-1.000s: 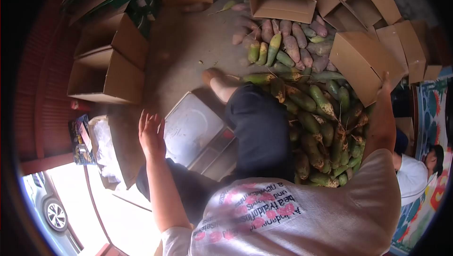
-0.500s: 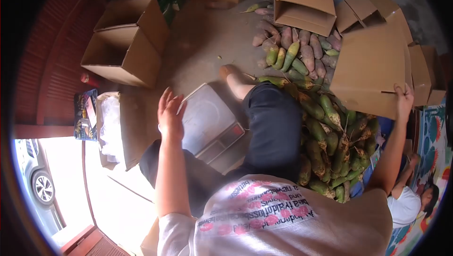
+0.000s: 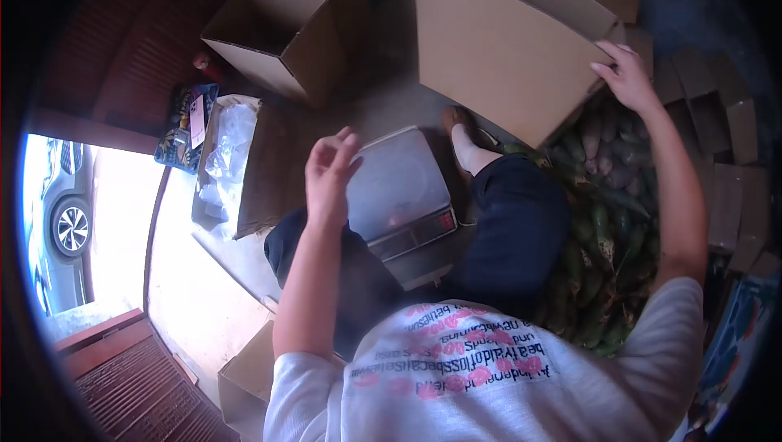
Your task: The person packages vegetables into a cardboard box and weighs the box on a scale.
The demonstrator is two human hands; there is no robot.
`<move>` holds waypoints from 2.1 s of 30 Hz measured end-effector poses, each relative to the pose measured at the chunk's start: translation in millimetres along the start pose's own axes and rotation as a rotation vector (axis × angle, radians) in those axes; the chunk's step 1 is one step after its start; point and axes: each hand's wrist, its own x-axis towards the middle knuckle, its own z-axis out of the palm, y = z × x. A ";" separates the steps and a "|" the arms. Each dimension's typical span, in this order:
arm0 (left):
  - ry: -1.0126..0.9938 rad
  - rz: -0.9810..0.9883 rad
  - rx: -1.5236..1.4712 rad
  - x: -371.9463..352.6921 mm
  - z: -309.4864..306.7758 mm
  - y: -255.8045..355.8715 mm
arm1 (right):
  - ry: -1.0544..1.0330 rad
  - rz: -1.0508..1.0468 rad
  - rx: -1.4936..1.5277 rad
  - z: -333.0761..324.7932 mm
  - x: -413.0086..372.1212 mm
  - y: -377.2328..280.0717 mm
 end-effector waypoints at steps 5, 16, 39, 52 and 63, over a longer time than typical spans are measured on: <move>0.160 0.200 0.230 -10.2 -56.8 31.1 | 0.070 -0.065 0.000 93.7 83.8 10.6; 0.202 0.089 0.189 39.5 -14.9 2.3 | 0.179 -0.056 0.403 217.3 152.1 68.5; 0.269 0.190 0.507 84.0 -40.9 -19.9 | -0.242 -0.001 -1.205 83.0 194.3 301.8; 0.122 0.257 0.398 29.1 -16.4 -2.4 | -0.330 0.034 -1.314 -79.7 35.0 236.9; -0.124 0.270 0.419 16.6 49.6 -21.8 | -0.110 -0.299 -1.332 -214.4 -19.4 112.5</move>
